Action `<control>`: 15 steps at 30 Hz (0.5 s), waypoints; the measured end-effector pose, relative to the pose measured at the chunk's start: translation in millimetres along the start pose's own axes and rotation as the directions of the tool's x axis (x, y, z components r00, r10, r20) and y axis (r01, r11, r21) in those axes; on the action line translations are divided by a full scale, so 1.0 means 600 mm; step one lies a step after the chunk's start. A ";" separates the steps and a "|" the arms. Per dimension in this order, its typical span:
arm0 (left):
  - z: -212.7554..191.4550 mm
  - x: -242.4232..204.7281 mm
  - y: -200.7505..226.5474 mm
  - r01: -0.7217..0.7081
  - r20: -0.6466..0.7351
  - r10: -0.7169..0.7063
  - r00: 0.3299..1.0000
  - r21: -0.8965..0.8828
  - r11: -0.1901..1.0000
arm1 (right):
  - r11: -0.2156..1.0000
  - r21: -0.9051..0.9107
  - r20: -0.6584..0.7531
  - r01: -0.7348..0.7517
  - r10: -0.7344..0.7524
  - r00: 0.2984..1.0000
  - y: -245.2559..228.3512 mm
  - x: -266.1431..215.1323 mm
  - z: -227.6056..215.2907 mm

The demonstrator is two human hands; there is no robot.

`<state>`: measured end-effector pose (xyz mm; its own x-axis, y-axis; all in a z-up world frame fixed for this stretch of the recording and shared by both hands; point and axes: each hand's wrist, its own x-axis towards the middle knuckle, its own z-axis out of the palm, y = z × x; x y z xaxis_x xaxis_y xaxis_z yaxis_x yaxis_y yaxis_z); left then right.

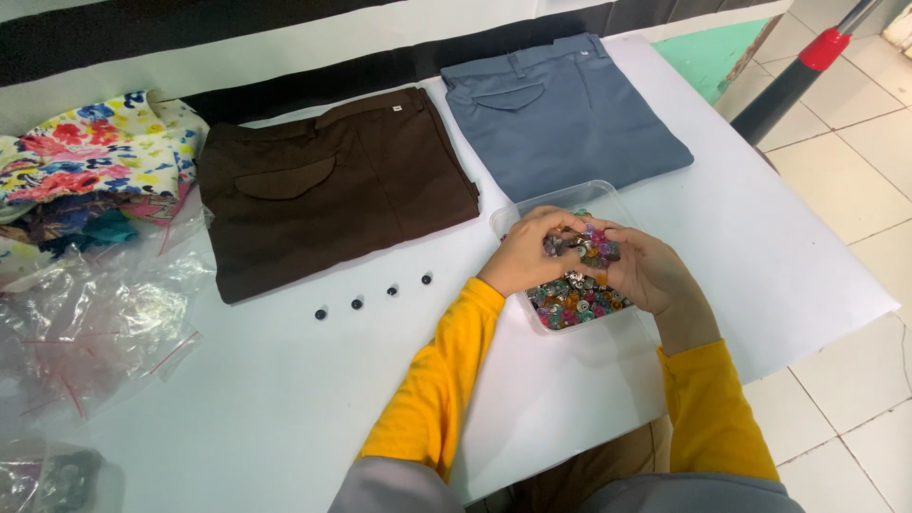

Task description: Sorting and bagging various colored buttons on a white table in a sewing environment.

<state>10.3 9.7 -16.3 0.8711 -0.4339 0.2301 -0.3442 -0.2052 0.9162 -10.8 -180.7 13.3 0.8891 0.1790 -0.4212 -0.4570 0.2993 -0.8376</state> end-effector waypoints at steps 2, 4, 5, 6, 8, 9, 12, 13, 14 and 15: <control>0.004 0.006 -0.015 -0.024 -0.022 0.024 0.999 0.020 1.000 | 1.000 -0.021 0.003 -0.004 0.004 1.000 -0.008 -0.013 0.011; 0.008 0.011 -0.033 -0.047 -0.044 0.049 0.998 0.040 0.998 | 0.999 -0.043 0.006 -0.009 0.009 1.000 -0.011 -0.017 0.013; 0.009 0.013 -0.043 -0.041 -0.053 0.042 0.998 0.015 0.999 | 0.999 -0.032 0.010 -0.005 0.005 1.000 -0.009 -0.016 0.011; 0.010 0.015 -0.052 -0.036 -0.062 0.035 0.997 -0.010 0.999 | 1.000 -0.022 0.015 -0.001 0.002 1.000 -0.008 -0.014 0.008; 0.003 0.014 -0.043 -0.002 -0.051 -0.001 0.999 -0.050 0.999 | 1.000 -0.020 0.010 -0.005 0.005 1.000 -0.009 -0.019 0.011; 0.000 0.014 -0.038 0.033 -0.040 -0.036 0.999 -0.089 0.996 | 1.000 -0.018 0.004 -0.008 0.008 1.000 -0.010 -0.022 0.013; -0.005 0.015 -0.031 0.080 -0.074 -0.093 0.993 -0.157 0.984 | 0.999 0.001 0.050 0.046 -0.046 0.998 0.000 -0.010 0.000; -0.003 0.016 -0.037 0.080 -0.074 -0.093 0.993 -0.157 0.984 | 0.999 0.001 0.050 0.045 -0.045 0.998 0.000 -0.011 -0.001; -0.002 0.018 -0.044 0.111 -0.111 -0.134 0.985 -0.192 0.975 | 0.998 0.004 0.051 0.059 -0.059 0.997 0.001 -0.012 -0.002; 0.000 0.020 -0.050 0.140 -0.147 -0.176 0.973 -0.228 0.964 | 0.997 0.006 0.052 0.073 -0.073 0.996 0.001 -0.012 -0.003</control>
